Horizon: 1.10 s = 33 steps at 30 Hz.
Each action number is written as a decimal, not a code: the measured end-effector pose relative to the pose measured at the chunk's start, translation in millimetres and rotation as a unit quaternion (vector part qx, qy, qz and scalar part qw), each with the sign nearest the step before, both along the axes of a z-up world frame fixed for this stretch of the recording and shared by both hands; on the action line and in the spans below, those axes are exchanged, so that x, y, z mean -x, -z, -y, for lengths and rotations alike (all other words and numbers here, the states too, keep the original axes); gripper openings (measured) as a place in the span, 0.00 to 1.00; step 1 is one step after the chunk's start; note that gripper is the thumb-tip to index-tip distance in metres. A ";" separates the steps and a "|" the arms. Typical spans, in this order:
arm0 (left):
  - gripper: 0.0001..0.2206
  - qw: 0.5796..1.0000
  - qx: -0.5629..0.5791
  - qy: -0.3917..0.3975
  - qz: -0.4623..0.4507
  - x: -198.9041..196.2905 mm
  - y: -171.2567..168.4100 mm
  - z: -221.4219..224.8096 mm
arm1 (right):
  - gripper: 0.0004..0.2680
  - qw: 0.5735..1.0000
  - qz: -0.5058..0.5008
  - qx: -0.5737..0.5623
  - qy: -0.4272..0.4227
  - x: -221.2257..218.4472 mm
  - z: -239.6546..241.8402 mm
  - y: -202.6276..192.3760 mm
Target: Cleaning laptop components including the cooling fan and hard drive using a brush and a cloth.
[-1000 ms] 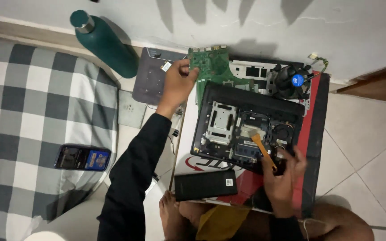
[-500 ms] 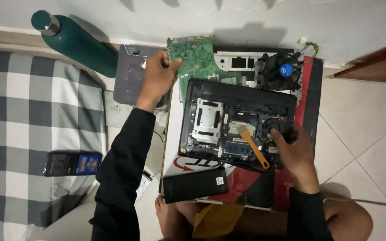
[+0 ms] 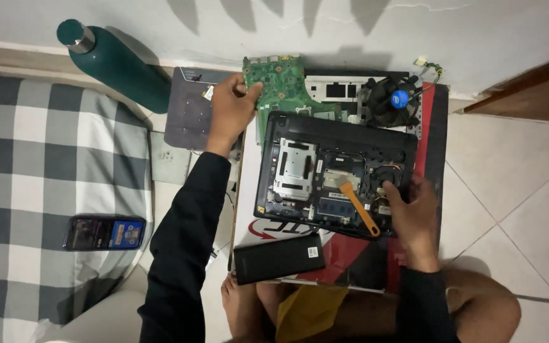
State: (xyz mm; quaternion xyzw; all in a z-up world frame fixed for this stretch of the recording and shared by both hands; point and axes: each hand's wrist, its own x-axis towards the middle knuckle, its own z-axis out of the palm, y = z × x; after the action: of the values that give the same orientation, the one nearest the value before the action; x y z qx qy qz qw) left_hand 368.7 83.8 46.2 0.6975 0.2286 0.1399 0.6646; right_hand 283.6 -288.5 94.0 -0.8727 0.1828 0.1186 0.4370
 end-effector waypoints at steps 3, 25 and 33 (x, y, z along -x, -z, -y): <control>0.11 0.980 -0.198 -0.011 -0.022 -4.4 7.9 -7.0 | 0.29 0.999 0.010 0.045 0.002 7.1 -7.4 4.6; 0.51 0.747 -0.586 0.284 0.135 -74.8 -26.0 196.6 | 0.12 0.937 0.277 0.142 -0.161 73.5 -7.4 16.5; 0.38 0.775 -0.512 0.326 0.174 -54.2 -74.5 197.7 | 0.06 0.934 0.311 0.065 -0.163 72.2 -2.6 10.3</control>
State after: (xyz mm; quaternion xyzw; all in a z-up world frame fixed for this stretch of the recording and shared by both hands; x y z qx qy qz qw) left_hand 422.8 -113.9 120.6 0.9315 -0.2370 0.1303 0.2433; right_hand 211.4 -286.0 83.7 -0.9103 -0.0998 -0.1012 0.3888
